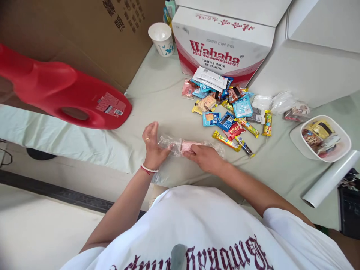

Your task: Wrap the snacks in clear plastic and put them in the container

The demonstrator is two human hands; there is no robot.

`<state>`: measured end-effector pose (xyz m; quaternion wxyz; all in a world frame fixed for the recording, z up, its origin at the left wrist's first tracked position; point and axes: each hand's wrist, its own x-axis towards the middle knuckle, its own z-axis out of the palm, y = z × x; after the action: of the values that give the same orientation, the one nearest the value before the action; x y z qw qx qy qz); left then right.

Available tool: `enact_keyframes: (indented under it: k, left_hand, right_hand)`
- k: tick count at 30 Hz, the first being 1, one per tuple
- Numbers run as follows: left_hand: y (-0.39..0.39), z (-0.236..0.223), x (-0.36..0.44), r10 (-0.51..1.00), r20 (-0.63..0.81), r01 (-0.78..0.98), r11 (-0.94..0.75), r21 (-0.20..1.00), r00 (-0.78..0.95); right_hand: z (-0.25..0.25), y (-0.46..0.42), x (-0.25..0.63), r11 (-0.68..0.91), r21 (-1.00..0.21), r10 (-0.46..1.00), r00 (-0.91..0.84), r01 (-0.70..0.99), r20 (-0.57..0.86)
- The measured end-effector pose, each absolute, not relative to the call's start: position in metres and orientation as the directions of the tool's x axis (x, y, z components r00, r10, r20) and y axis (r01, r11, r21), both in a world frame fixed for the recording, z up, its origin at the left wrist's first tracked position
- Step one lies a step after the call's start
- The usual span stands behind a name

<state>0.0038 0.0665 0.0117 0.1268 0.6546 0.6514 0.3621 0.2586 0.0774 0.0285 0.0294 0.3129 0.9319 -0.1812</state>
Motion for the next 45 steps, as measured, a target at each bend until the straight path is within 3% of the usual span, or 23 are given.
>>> enact_keyframes:
  k: [3,5,7,10,13,16,23,26,30,33,36,40,42,45]
  left_hand:
    - [0.072,0.019,-0.011,0.956,0.274,0.659,-0.275,0.701,0.108]
    - [0.069,0.018,-0.024,0.966,0.220,0.566,-0.260,0.782,0.139]
    - [0.062,0.012,-0.035,0.985,0.150,0.466,-0.173,0.867,0.088]
    - [0.056,0.001,-0.036,0.985,0.062,0.361,0.000,0.933,-0.162]
    - [0.058,-0.002,-0.019,0.946,0.025,0.524,0.157,0.837,-0.323]
    - [0.058,0.009,-0.003,0.972,-0.023,0.698,0.185,0.692,-0.236]
    - [0.050,0.053,0.032,0.962,-0.210,0.433,0.267,0.861,-0.175]
    - [0.055,0.057,0.064,0.989,-0.144,0.483,0.146,0.863,-0.042]
    - [0.055,0.047,0.091,0.997,0.027,0.735,-0.073,0.674,0.074]
    - [0.051,0.037,0.097,0.991,0.091,0.835,-0.129,0.535,0.095]
    - [0.052,0.029,0.099,0.993,0.110,0.857,-0.083,0.509,0.031]
    - [0.057,0.019,0.103,0.982,0.080,0.817,0.095,0.569,-0.171]
    - [0.057,0.016,0.102,0.957,0.055,0.784,0.200,0.588,-0.286]
    - [0.056,0.014,0.099,0.935,-0.032,0.765,0.309,0.566,-0.354]
  right_hand:
    - [0.033,0.080,0.256,0.728,-0.312,0.579,-0.791,0.610,-0.195]
    - [0.034,0.081,0.254,0.719,-0.311,0.587,-0.782,0.622,-0.209]
    - [0.034,0.082,0.252,0.708,-0.315,0.597,-0.774,0.633,-0.213]
    - [0.033,0.080,0.250,0.689,-0.338,0.612,-0.764,0.642,-0.203]
    - [0.034,0.078,0.251,0.664,-0.376,0.630,-0.754,0.647,-0.185]
    - [0.038,0.076,0.255,0.651,-0.426,0.637,-0.757,0.629,-0.144]
    - [0.039,0.066,0.257,0.652,-0.492,0.642,-0.765,0.577,-0.046]
    - [0.035,0.058,0.260,0.622,-0.534,0.668,-0.744,0.573,-0.019]
    - [0.031,0.051,0.279,0.570,-0.692,0.686,-0.720,0.443,0.103]
    - [0.027,0.055,0.293,0.367,-0.764,0.893,-0.431,0.530,0.130]
    - [0.021,0.063,0.294,0.143,-0.631,0.987,-0.159,0.762,0.032]
    - [0.020,0.067,0.286,0.124,-0.339,0.977,-0.174,0.933,-0.122]
    - [0.023,0.065,0.286,0.170,-0.291,0.972,-0.210,0.941,-0.110]
    - [0.035,0.064,0.286,0.191,-0.318,0.976,-0.213,0.929,-0.037]
